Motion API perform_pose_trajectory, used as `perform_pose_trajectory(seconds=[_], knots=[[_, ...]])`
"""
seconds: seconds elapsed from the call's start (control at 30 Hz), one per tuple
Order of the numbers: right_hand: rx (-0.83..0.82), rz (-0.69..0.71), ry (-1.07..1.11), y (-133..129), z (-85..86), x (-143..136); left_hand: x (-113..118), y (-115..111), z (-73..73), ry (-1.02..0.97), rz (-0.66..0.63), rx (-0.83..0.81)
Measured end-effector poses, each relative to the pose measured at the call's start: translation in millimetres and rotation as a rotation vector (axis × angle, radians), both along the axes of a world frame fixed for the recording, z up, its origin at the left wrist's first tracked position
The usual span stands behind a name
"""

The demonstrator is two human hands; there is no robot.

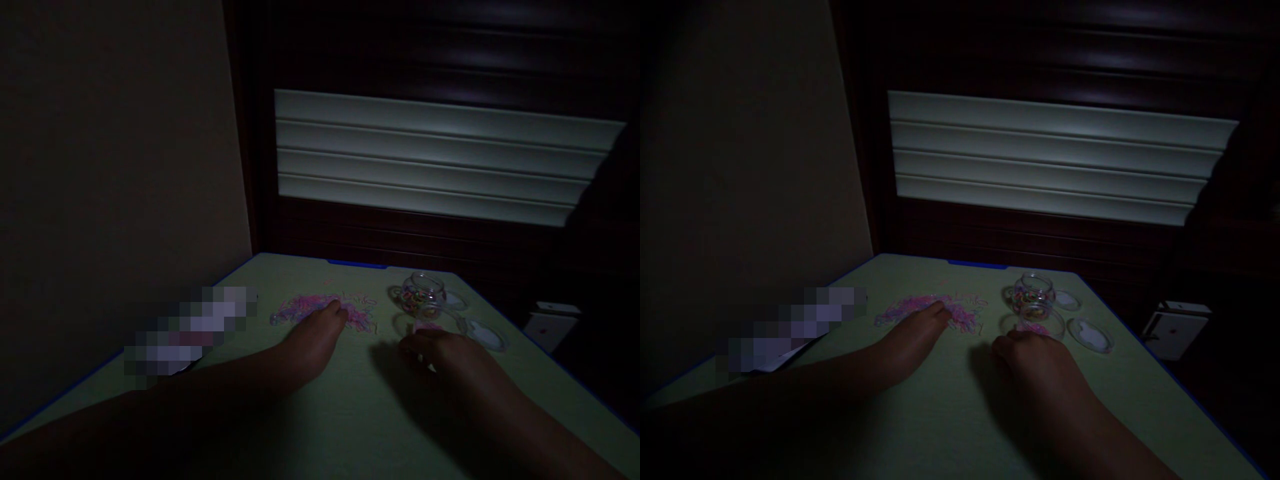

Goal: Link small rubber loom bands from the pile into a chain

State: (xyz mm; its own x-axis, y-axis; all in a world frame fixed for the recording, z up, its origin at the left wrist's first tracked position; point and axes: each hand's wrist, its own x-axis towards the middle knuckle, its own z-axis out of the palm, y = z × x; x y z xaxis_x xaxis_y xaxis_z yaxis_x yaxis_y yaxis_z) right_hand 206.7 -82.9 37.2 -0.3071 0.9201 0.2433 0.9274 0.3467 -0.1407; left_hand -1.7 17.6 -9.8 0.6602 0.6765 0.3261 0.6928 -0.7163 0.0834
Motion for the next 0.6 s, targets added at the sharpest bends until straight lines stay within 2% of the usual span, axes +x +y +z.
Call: perform_pose_trajectory(seconds=[0.3,0.6], knots=[[-0.001,-0.010,0.003,-0.8,1.6,-1.6,-0.3,-1.2,0.9,-0.036,-0.031,-0.036],[0.007,-0.009,0.003,0.4,-0.2,-1.1,-0.6,-3.3,2.6,-0.028,-0.047,-0.005]])
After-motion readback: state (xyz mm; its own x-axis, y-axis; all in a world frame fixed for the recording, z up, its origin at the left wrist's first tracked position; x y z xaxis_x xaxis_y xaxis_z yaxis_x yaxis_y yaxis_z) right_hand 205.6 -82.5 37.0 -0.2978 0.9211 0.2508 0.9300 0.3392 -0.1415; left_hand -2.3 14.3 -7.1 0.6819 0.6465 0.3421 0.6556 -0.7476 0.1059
